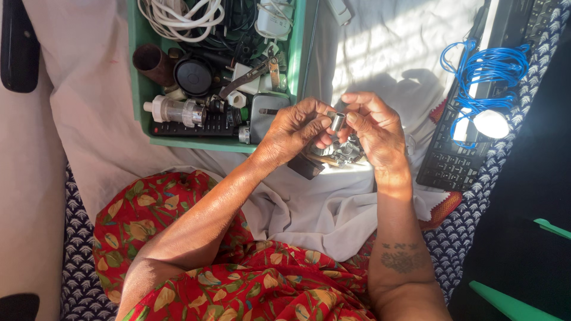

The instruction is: The person sits on a mat and sorts small hardware items from a green plastic bin. They pick up various metal and plastic parts, examine them, and place them into piles or back into the bin.

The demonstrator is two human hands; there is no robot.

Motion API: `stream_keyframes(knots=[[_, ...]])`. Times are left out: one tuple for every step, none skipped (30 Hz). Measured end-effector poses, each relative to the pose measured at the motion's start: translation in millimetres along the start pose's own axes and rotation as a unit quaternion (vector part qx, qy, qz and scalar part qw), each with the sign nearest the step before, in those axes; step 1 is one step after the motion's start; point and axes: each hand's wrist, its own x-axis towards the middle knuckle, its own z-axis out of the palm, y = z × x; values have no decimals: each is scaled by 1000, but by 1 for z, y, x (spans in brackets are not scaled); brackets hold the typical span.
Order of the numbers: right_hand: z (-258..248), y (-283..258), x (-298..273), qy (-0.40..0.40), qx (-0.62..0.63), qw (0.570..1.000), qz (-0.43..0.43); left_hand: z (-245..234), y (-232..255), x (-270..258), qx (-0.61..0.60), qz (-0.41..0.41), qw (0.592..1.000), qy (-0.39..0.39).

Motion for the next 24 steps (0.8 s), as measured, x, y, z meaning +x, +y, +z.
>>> stream_keyframes(knots=[[3,-2,-1,1,-35,999,6,0,1,-1,-3,-5,1000,3],[6,-3,-1,2,-69,998,12,0,1,-2,5,9,1000,8],[8,-4,-1,2,-104,994,17,1,2,-4,13,24,1000,13],[11,-3,-1,4,-120,993,-4,1,3,-4,22,39,999,18],[15,1,-1,6,-136,990,-25,2,2,-4,26,36,999,31],[18,3,-1,9,-151,987,-45,3,2,-4,30,32,998,43],[19,5,0,15,-155,987,-49,4,1,-4,33,29,997,56],[19,7,0,22,-158,986,-53,5,0,-3,37,22,997,58],[19,8,1,28,-162,985,-57,6,-1,-3,41,15,997,60],[20,10,1,43,-170,983,-57,6,-2,-3,45,8,997,63],[20,12,3,57,-179,981,-58,7,-4,-3,47,6,997,66],[21,13,3,71,-187,978,-58,9,-5,-2,50,3,996,69],[22,12,4,81,-198,976,-44,9,-6,-2,53,0,996,72],[24,11,4,92,-209,973,-30,9,-7,-2,48,-5,996,71],[25,9,4,102,-220,970,-17,9,-9,-1,43,-10,997,69],[26,7,4,87,-224,970,-18,8,-10,0,38,-15,997,68],[28,4,3,73,-229,971,-18,7,-12,1,24,-11,997,72],[29,2,2,59,-233,970,-19,7,-14,2,9,-7,997,75],[30,-2,1,28,-223,974,-18,5,-15,3,-4,-1,997,79],[29,-5,0,-3,-212,977,-18,4,-16,4,15,-2,996,92],[28,-6,-1,-33,-202,979,-16,3,-17,5,34,-4,994,104],[27,-3,1,-35,-223,974,-8,2,-18,5,52,-6,992,116],[26,2,3,-37,-244,969,-1,2,-20,5,78,-2,991,107],[23,4,5,-40,-265,963,7,2,-21,5,103,3,990,99]])
